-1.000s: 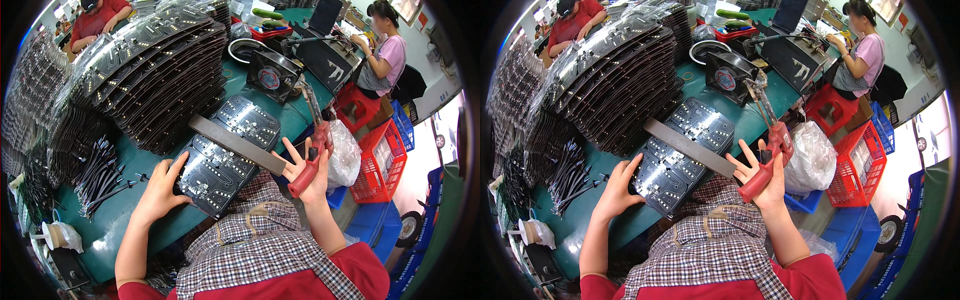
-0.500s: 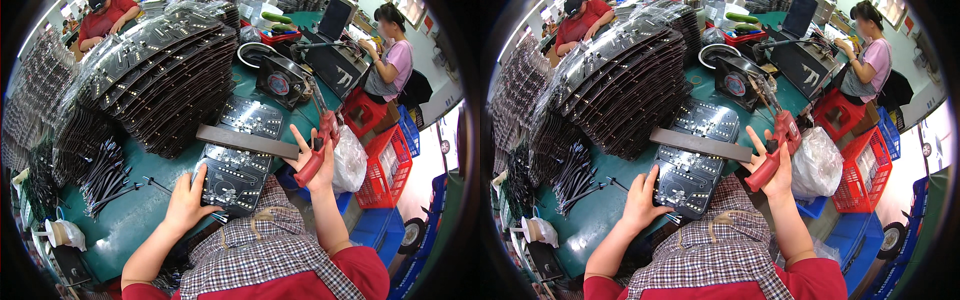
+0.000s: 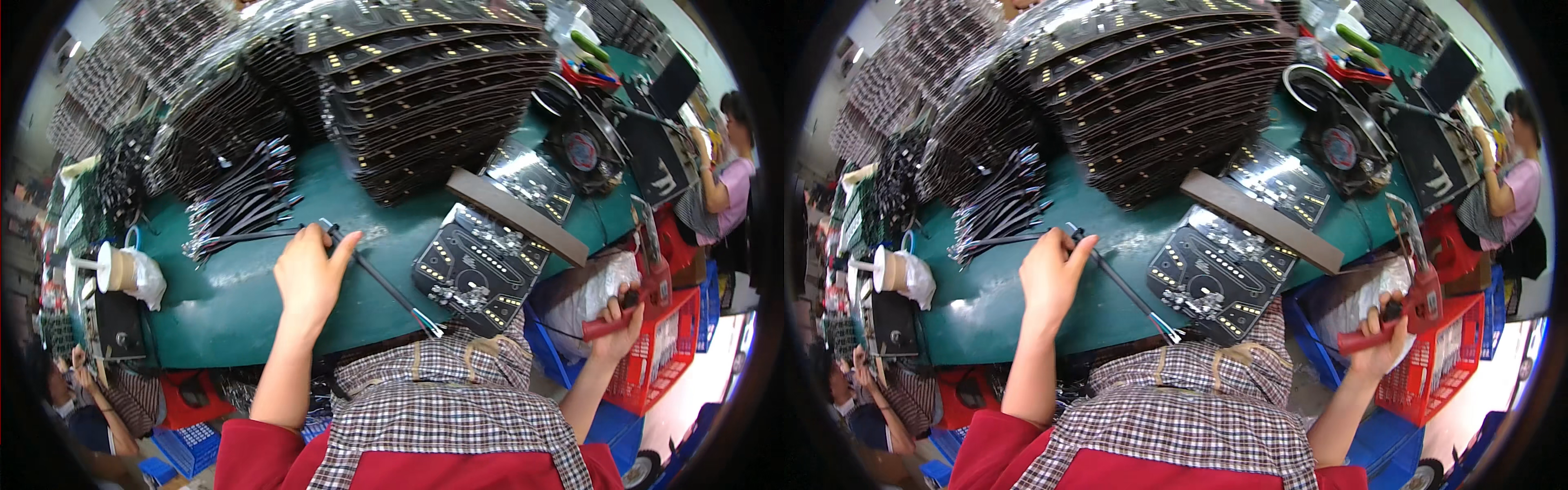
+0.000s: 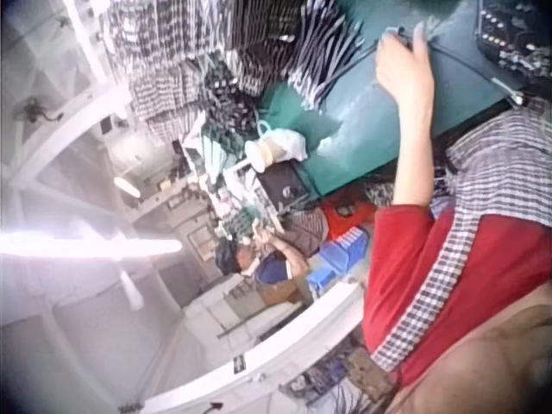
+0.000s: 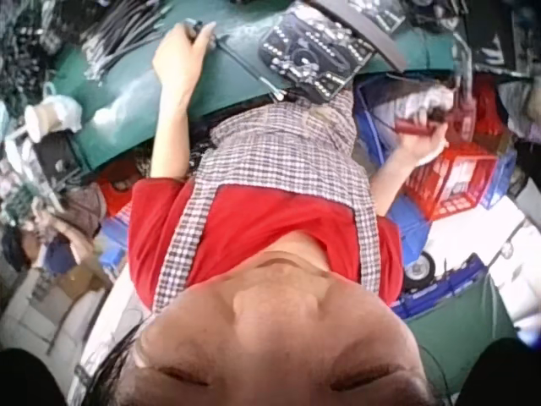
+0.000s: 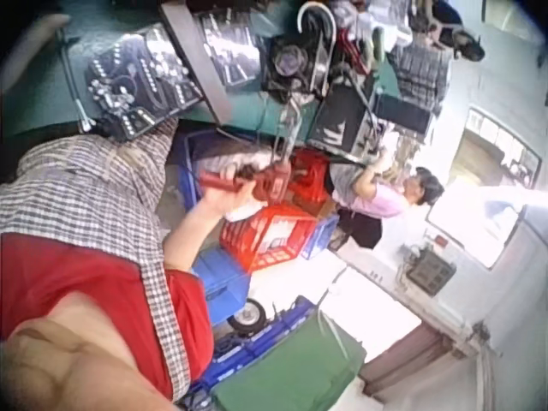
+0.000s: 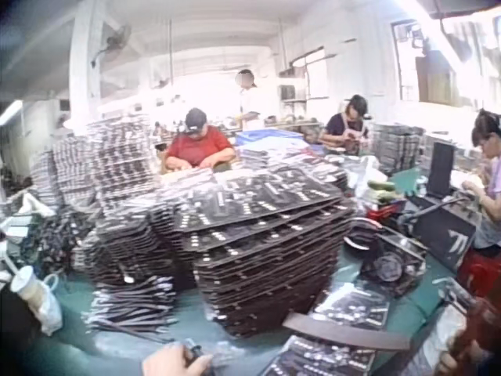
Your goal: The person solders wires onto large circuit boards with a soldering iron and solder wire.
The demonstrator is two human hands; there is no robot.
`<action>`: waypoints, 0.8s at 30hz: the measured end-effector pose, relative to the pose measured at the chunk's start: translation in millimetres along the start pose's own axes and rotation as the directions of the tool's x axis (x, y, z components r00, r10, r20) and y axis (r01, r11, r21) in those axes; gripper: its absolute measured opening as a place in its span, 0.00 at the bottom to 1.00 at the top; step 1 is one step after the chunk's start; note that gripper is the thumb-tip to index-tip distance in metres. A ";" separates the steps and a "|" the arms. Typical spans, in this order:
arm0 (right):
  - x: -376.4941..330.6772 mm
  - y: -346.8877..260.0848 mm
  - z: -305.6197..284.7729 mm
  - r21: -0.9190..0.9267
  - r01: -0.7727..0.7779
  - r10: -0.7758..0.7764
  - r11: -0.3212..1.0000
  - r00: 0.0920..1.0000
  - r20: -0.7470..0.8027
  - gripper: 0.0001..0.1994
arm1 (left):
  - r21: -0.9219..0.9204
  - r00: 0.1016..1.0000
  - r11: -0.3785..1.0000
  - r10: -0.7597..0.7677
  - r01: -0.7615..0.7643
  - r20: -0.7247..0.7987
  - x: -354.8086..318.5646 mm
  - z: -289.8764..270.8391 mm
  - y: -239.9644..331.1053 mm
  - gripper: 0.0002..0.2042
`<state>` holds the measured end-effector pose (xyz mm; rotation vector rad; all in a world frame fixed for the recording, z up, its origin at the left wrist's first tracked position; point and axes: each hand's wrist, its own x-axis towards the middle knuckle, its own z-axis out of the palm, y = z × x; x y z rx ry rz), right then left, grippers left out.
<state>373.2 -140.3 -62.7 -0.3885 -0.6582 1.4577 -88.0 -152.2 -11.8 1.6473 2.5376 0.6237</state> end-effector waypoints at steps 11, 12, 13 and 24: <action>-23.9 6.3 85.5 -0.288 0.195 -0.167 0.937 0.979 0.119 0.37 | -0.826 0.961 0.522 0.041 0.214 0.275 -21.4 -6.2 -11.5 0.09; -28.5 21.7 115.4 -0.460 0.275 -0.296 0.844 0.955 0.028 0.34 | -0.882 0.915 0.353 0.141 0.310 0.378 -28.2 -19.0 6.7 0.09; -35.7 26.4 122.0 -0.484 0.192 -0.200 0.854 0.979 0.036 0.35 | -0.887 0.853 0.180 0.250 0.424 0.458 -38.2 -34.8 26.9 0.10; -34.6 104.2 160.5 -0.730 0.199 -0.050 0.654 0.974 0.220 0.55 | -0.860 0.597 0.321 0.622 0.396 0.507 -84.3 -31.4 90.2 0.11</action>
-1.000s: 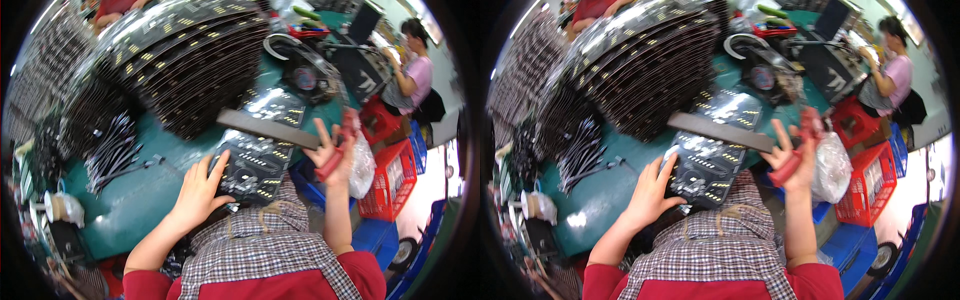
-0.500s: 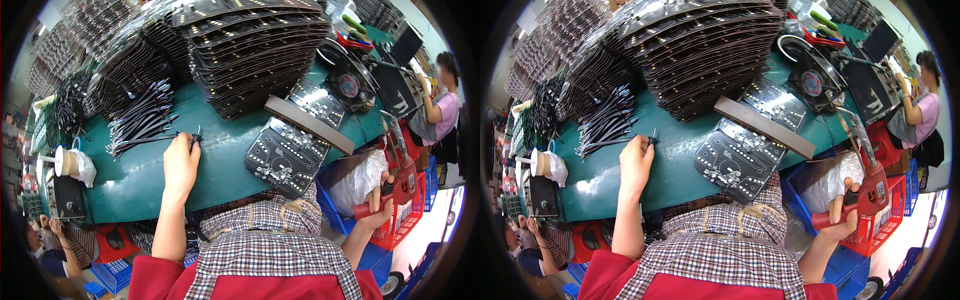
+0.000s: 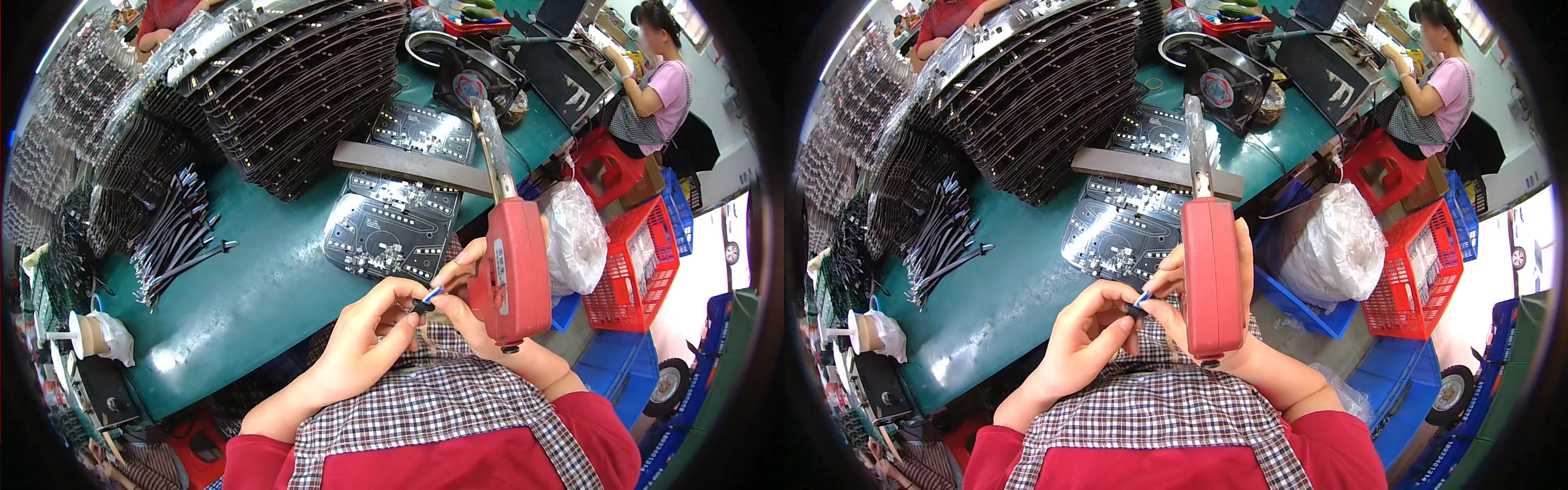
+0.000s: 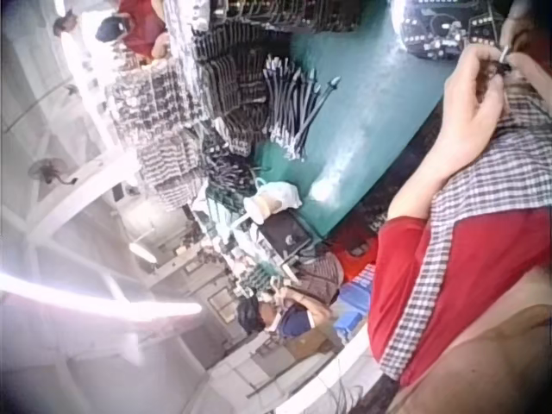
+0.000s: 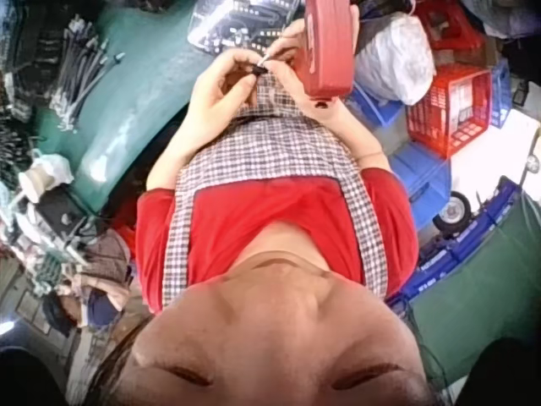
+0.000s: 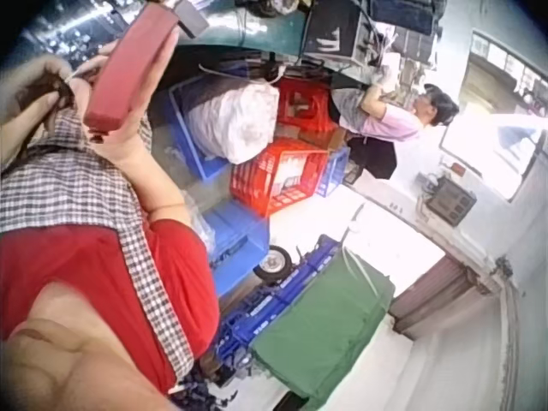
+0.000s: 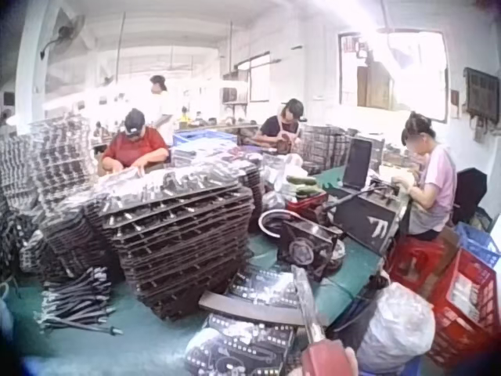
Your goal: The person solders wires onto large circuit boards with a soldering iron and solder wire.
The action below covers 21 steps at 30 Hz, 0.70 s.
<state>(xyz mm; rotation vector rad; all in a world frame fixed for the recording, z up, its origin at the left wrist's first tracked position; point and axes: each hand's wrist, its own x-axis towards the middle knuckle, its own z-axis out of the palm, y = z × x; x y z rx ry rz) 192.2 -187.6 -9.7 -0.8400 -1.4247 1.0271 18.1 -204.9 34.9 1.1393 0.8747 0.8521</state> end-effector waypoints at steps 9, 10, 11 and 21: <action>4.9 -15.9 2.9 -0.012 -0.067 0.068 0.998 0.985 0.159 0.50 | 0.304 0.997 0.951 0.045 -0.061 0.060 5.5 -1.1 -7.5 0.03; 6.6 -20.9 7.1 -0.116 0.016 0.002 0.993 0.988 0.152 0.50 | 0.240 0.998 0.970 0.019 -0.031 0.053 3.7 -2.0 -14.4 0.03; 8.3 -24.8 9.9 -0.217 0.098 -0.065 0.971 0.986 0.151 0.49 | 0.174 0.999 0.985 -0.008 0.000 0.047 1.2 -2.4 -21.9 0.03; -2.1 -18.2 -0.5 -0.136 -0.161 0.183 0.977 0.970 0.163 0.48 | -0.168 0.990 0.983 0.049 -0.071 -0.134 -6.5 7.1 -23.0 0.04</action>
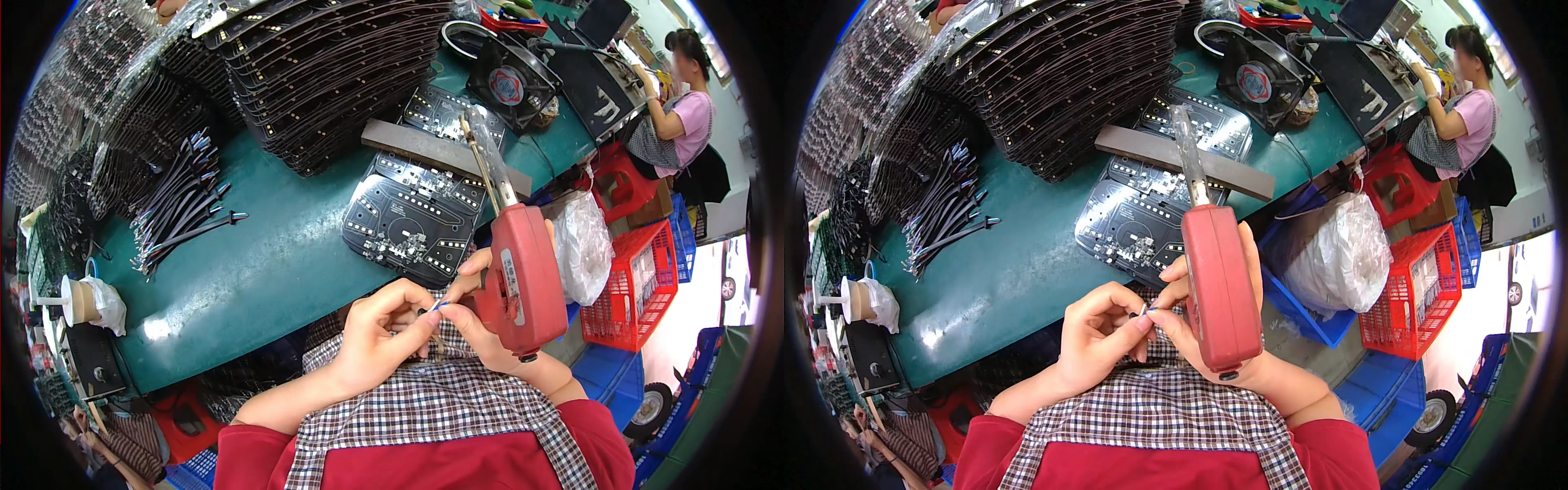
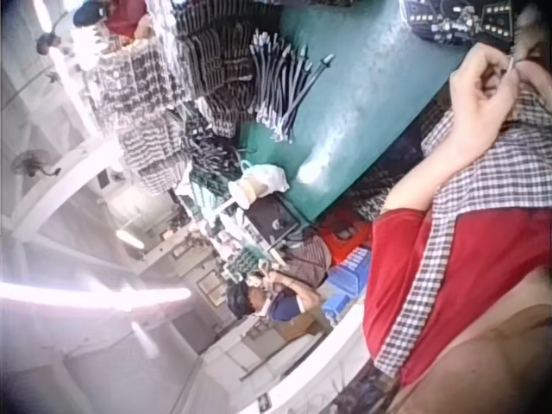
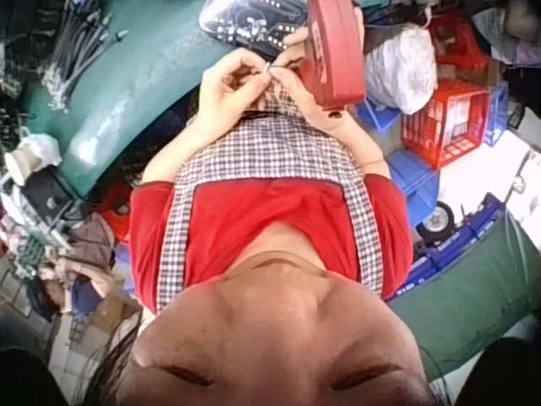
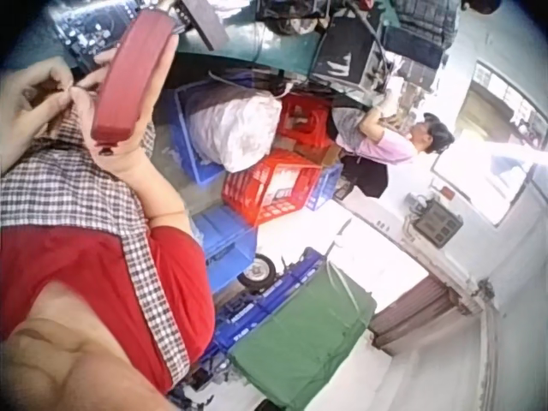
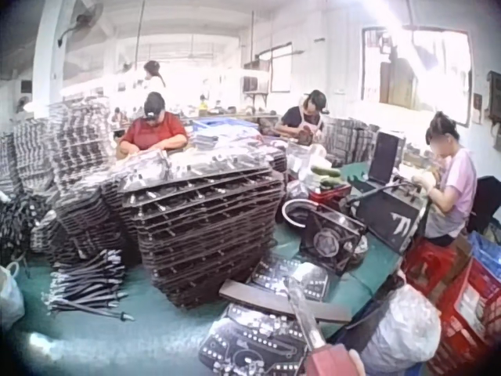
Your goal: The person solders wires onto large circuit boards with a soldering iron and solder wire.
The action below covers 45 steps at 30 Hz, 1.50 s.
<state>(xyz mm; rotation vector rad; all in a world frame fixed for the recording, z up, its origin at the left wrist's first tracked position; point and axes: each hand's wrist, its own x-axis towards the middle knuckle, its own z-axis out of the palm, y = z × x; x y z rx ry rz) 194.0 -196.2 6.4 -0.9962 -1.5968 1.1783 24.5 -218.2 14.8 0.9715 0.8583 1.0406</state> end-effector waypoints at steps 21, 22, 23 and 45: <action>-54.8 -25.5 -65.5 0.102 -0.513 0.511 0.852 0.858 0.049 0.38 | 0.968 0.812 0.135 0.576 -0.211 0.096 11.9 -26.1 -11.4 0.17; -54.0 -24.8 -65.7 0.126 -0.528 0.523 0.840 0.849 0.072 0.38 | 0.971 0.819 0.133 0.566 -0.199 0.090 12.3 -26.0 -12.0 0.17; -54.7 -22.2 -68.7 0.127 -0.531 0.525 0.838 0.848 0.075 0.38 | 0.971 0.821 0.134 0.564 -0.196 0.088 12.4 -25.7 -12.0 0.17; -70.6 -3.5 -80.5 -0.141 -0.524 0.540 0.840 0.834 0.113 0.22 | 0.979 0.853 0.119 0.515 -0.166 0.082 13.0 -25.4 -12.0 0.17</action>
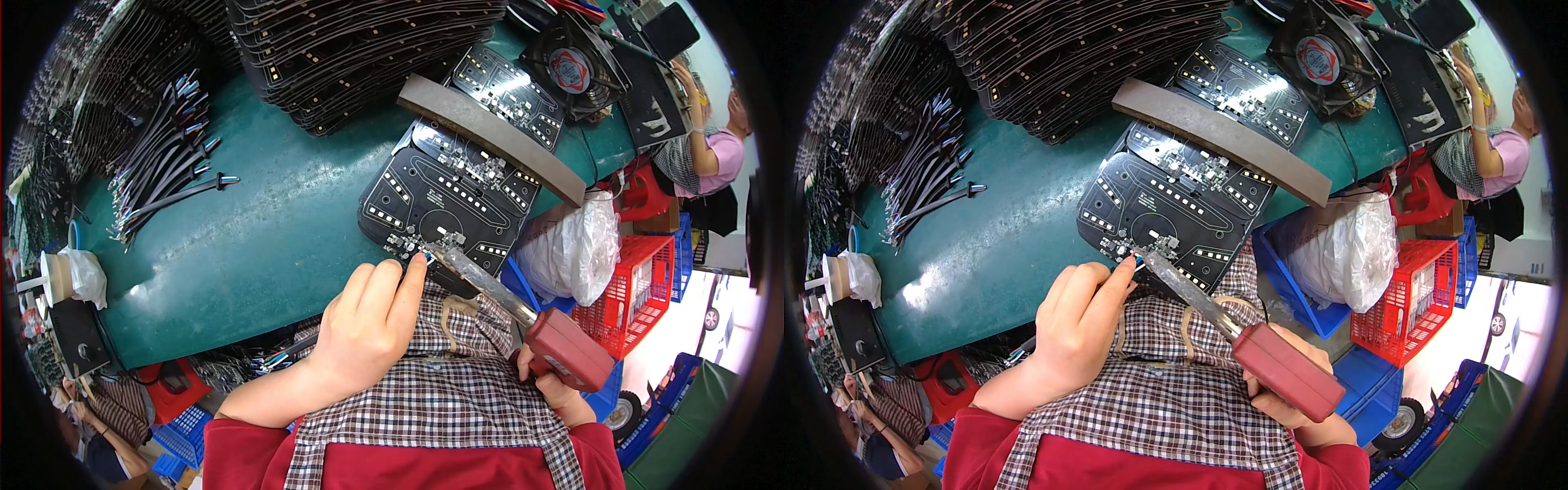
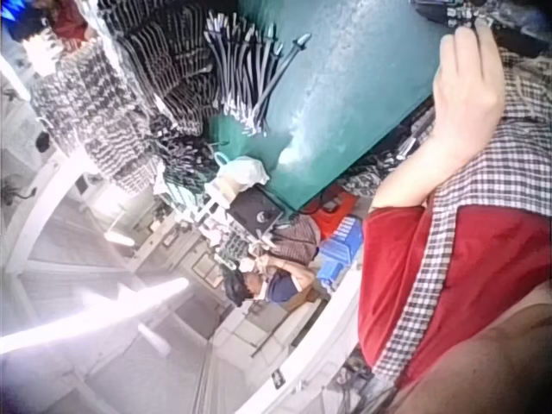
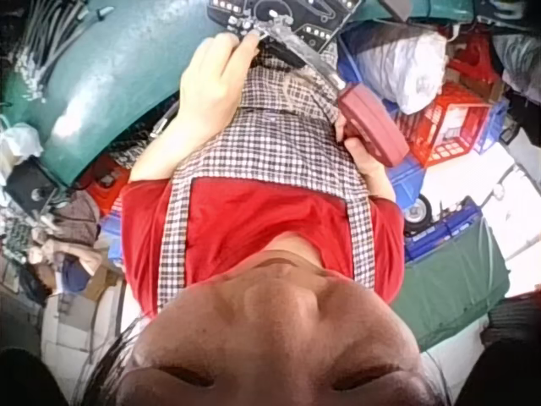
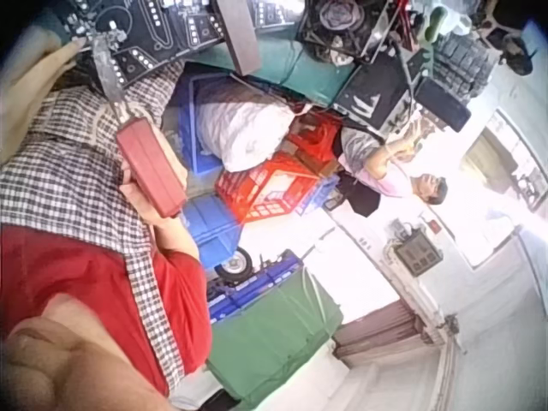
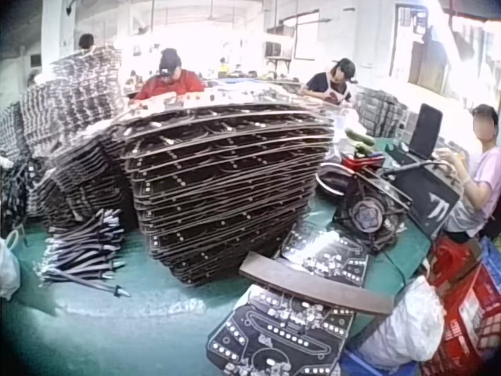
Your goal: The person solders wires onto large circuit boards with a soldering iron and solder wire.
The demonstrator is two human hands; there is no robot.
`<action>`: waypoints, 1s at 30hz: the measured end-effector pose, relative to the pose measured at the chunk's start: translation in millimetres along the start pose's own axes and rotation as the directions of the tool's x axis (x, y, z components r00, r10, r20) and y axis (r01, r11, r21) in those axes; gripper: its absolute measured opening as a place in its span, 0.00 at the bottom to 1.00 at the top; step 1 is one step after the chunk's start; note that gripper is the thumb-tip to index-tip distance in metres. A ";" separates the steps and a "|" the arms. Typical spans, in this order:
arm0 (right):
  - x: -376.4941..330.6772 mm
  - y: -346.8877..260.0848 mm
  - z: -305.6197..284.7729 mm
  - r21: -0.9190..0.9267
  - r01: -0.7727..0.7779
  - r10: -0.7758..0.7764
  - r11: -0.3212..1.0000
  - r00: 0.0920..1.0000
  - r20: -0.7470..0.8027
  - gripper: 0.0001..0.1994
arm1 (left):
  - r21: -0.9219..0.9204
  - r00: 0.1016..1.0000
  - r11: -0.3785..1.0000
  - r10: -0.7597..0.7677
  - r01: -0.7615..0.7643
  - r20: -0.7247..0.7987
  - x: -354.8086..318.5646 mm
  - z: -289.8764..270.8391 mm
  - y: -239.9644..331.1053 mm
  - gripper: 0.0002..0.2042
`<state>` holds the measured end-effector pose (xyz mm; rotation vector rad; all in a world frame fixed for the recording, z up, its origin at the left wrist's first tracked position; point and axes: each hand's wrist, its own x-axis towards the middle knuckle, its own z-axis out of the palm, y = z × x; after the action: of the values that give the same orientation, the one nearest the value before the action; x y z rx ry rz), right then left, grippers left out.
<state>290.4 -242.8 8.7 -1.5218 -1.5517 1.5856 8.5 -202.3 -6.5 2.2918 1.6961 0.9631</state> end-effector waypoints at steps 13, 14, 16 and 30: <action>21.4 -2.7 -3.9 -0.352 0.484 -0.462 0.801 0.874 0.151 0.34 | 0.030 1.000 1.000 -0.002 0.001 0.023 1.9 -1.0 2.2 0.17; 16.0 5.8 -4.6 -0.353 0.485 -0.463 0.800 0.873 0.151 0.34 | 0.029 1.000 1.000 -0.001 0.001 0.021 2.2 -1.7 2.0 0.17; 3.9 18.5 -2.4 -0.257 0.333 -0.323 0.907 0.943 0.083 0.35 | 0.030 1.000 1.000 0.001 -0.002 0.023 2.3 -2.3 1.9 0.17; -5.7 32.2 -9.7 -0.275 0.294 -0.286 0.915 0.956 0.069 0.38 | 0.164 0.995 0.982 0.096 -0.091 -0.024 -4.4 4.4 -2.0 0.23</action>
<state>312.3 -252.6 -15.6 -1.3297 -1.9852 1.2633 8.6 -204.4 -12.6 2.4926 1.7548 0.9139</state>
